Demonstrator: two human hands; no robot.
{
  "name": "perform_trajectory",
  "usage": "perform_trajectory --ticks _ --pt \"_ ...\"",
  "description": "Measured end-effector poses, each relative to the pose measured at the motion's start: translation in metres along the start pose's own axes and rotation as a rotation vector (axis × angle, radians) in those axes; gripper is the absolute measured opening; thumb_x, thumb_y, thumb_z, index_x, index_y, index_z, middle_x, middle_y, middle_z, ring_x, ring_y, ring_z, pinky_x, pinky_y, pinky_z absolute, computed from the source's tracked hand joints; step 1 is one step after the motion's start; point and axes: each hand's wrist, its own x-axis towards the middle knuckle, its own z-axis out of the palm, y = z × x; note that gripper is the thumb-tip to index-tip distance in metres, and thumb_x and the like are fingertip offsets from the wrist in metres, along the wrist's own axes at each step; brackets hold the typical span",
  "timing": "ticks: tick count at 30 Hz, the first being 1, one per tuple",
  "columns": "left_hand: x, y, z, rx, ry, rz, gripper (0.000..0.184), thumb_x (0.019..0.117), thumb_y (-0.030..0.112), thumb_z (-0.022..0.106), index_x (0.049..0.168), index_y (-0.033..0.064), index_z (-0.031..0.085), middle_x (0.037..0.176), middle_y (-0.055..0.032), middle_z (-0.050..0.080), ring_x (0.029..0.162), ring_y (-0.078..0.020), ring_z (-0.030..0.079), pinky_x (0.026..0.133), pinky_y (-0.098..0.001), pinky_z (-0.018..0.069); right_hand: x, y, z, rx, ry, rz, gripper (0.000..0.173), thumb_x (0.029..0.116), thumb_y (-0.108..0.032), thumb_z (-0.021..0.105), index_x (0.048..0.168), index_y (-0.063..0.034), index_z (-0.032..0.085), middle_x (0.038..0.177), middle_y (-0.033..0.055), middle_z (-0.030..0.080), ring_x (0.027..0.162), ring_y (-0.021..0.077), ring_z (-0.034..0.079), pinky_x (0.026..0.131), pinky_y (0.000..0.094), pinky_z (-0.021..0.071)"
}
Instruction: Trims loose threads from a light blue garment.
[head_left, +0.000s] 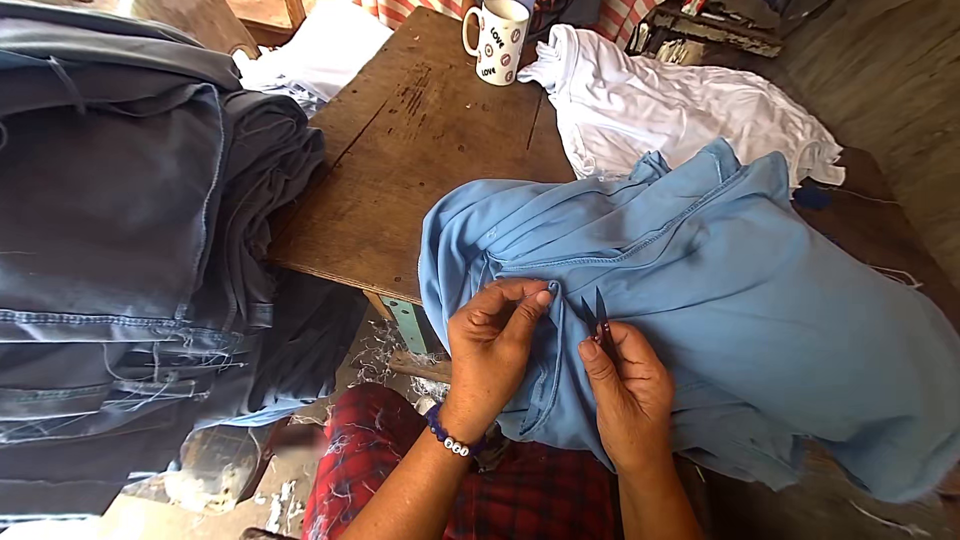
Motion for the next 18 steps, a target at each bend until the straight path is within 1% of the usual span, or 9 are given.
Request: perform_trajectory --ticks 3,7,10,14,18 --pt "-0.0012 0.0007 -0.0018 -0.062 0.023 -0.089 0.012 0.0966 0.000 0.064 0.102 0.0065 0.073 0.089 0.0026 0.073 0.079 -0.0039 0.068 0.073 -0.0227 0.0579 -0.0012 -0.0001 -0.0007 -0.091 -0.023 -0.028 0.013 0.0979 -0.008 0.063 0.099 0.0050 0.064 0.083 -0.0045 0.063 0.076 -0.0073 0.057 0.069 0.0082 0.0489" --pt "-0.0015 -0.0019 -0.0066 -0.189 0.040 -0.164 0.012 0.0972 0.002 0.064 0.102 0.0087 0.073 0.088 0.0012 0.072 0.079 -0.0055 0.067 0.074 -0.0249 0.0580 -0.0023 -0.0004 0.0000 -0.144 -0.040 -0.054 0.015 0.0965 -0.008 0.064 0.098 0.0069 0.066 0.083 -0.0022 0.063 0.075 -0.0071 0.057 0.069 0.0075 0.0488" --pt "-0.0017 -0.0022 -0.0080 -0.229 0.051 -0.188 0.012 0.0964 0.001 0.065 0.100 0.0098 0.073 0.088 0.0010 0.072 0.080 -0.0059 0.067 0.075 -0.0253 0.0581 -0.0028 -0.0001 0.0007 -0.169 -0.050 -0.067 0.016 0.0957 -0.008 0.065 0.098 0.0071 0.066 0.084 -0.0013 0.065 0.077 -0.0071 0.059 0.071 0.0076 0.0502" --pt "-0.0016 -0.0036 -0.0084 -0.263 0.055 -0.195 0.011 0.0966 0.003 0.066 0.098 0.0112 0.073 0.086 0.0016 0.072 0.078 -0.0051 0.067 0.074 -0.0244 0.0581 -0.0025 0.0003 0.0014 -0.222 -0.053 -0.085 0.018 0.0953 -0.010 0.067 0.099 0.0077 0.068 0.086 0.0007 0.067 0.079 -0.0066 0.061 0.073 0.0084 0.0517" --pt "-0.0016 -0.0046 -0.0094 -0.308 0.043 -0.218 0.009 0.0976 0.005 0.065 0.095 0.0122 0.070 0.085 0.0012 0.070 0.078 -0.0058 0.067 0.074 -0.0246 0.0578 -0.0028 0.0019 0.0022 -0.307 -0.064 -0.109 0.023 0.0960 -0.015 0.068 0.099 0.0075 0.069 0.088 0.0037 0.070 0.080 -0.0051 0.064 0.075 0.0096 0.0535"
